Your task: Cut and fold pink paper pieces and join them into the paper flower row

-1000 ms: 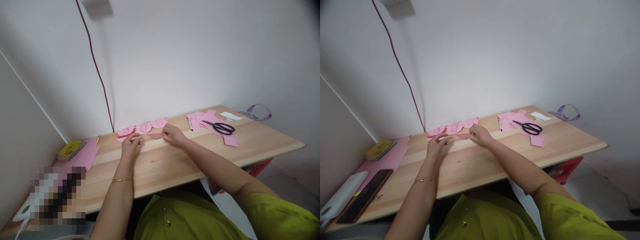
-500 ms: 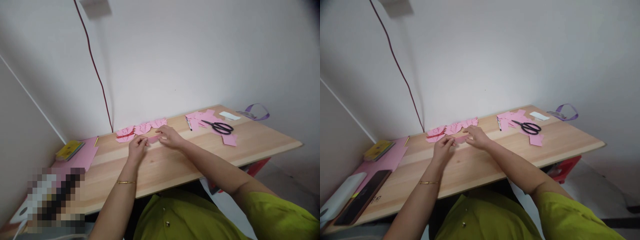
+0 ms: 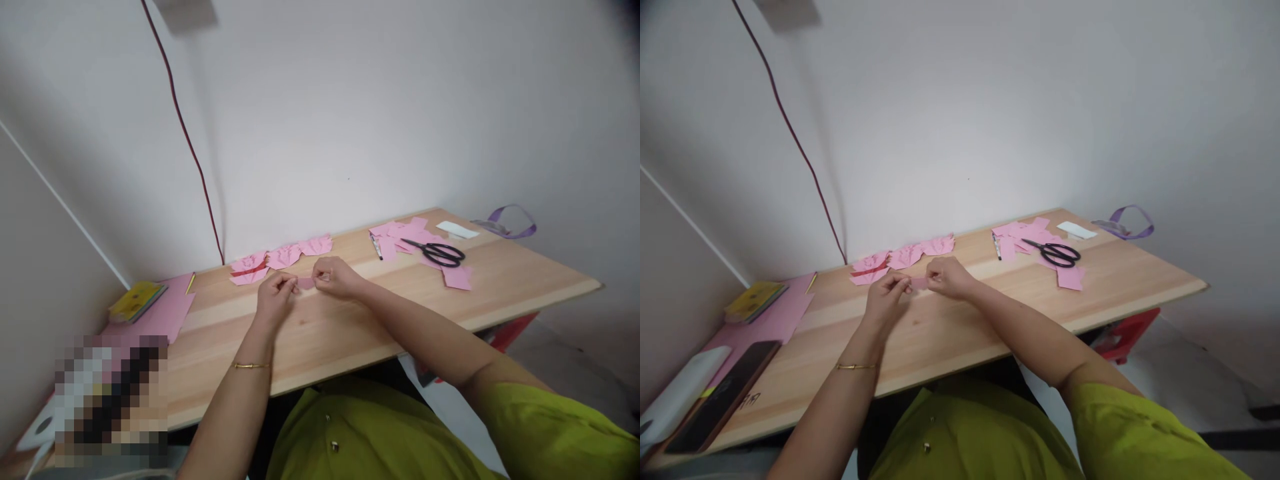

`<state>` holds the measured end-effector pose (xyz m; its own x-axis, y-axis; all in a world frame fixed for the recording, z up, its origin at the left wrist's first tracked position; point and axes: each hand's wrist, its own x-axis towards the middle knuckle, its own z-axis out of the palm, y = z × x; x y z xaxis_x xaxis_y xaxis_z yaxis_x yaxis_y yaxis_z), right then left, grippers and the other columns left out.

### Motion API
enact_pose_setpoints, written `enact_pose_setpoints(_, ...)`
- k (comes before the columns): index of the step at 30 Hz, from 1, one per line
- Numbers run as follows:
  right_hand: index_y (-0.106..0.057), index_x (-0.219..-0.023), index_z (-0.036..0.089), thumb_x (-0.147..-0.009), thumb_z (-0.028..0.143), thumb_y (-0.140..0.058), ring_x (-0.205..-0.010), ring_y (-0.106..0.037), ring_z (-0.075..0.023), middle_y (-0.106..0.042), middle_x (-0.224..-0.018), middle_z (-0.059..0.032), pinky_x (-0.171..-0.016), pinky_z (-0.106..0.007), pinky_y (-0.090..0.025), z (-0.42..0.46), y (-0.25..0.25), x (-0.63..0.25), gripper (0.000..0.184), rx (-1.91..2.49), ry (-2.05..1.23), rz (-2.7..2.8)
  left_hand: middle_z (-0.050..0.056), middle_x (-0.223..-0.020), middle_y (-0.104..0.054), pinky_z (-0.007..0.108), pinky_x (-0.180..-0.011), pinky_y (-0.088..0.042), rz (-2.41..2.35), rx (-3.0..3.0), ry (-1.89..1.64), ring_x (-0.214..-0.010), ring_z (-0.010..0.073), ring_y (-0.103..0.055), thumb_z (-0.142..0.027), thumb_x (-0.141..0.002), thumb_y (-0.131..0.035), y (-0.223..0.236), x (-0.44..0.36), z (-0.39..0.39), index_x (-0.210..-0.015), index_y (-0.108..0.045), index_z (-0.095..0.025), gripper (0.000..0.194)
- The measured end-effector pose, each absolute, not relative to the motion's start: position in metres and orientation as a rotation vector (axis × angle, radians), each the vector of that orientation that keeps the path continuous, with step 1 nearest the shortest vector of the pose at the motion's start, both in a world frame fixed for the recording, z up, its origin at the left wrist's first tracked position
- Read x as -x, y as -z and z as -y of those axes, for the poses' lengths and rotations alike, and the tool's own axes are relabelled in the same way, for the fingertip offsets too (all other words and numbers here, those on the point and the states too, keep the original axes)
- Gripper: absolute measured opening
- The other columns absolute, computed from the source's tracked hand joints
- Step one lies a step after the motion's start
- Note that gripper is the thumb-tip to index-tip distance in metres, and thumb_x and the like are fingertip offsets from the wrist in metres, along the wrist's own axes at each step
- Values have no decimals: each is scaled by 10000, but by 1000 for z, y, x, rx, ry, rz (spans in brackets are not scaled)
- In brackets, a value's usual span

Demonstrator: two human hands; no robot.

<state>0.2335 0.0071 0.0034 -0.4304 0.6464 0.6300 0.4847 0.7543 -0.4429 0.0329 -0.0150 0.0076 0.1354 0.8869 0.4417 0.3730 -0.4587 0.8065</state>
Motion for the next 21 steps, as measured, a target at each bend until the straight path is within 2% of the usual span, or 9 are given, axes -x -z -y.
enact_pose_setpoints(6,-610,-665,152,-686,94,-542,-684,-549,-127,-632,-706,-20,-627,-218,-362,-6,-9,-246,92,973,-397,2026,6,-606,-631,267,-687,-428,-1211,-1729,-1313,-626,143,-572,-343,-751,-638,-8,-23,8,-714,-667,-169,180)
enact_pose_setpoints(13,-604,-662,154,-698,112,-533,-673,-537,-130,-617,-703,-21,-618,-226,-357,-10,-8,-250,90,1070,-427,1987,5,-578,-603,261,-655,-411,-1255,-1603,-1352,-599,136,-544,-337,-736,-641,-7,-19,4,-659,-640,-163,191)
enact_pose_setpoints(21,-642,-899,164,-776,209,-593,-836,-577,-171,-665,-891,-61,-763,-281,-397,-5,-4,-235,140,885,-230,2048,-9,-593,-602,252,-642,-401,-1290,-1845,-1308,-608,137,-551,-293,-779,-603,-3,-29,10,-714,-664,-178,146)
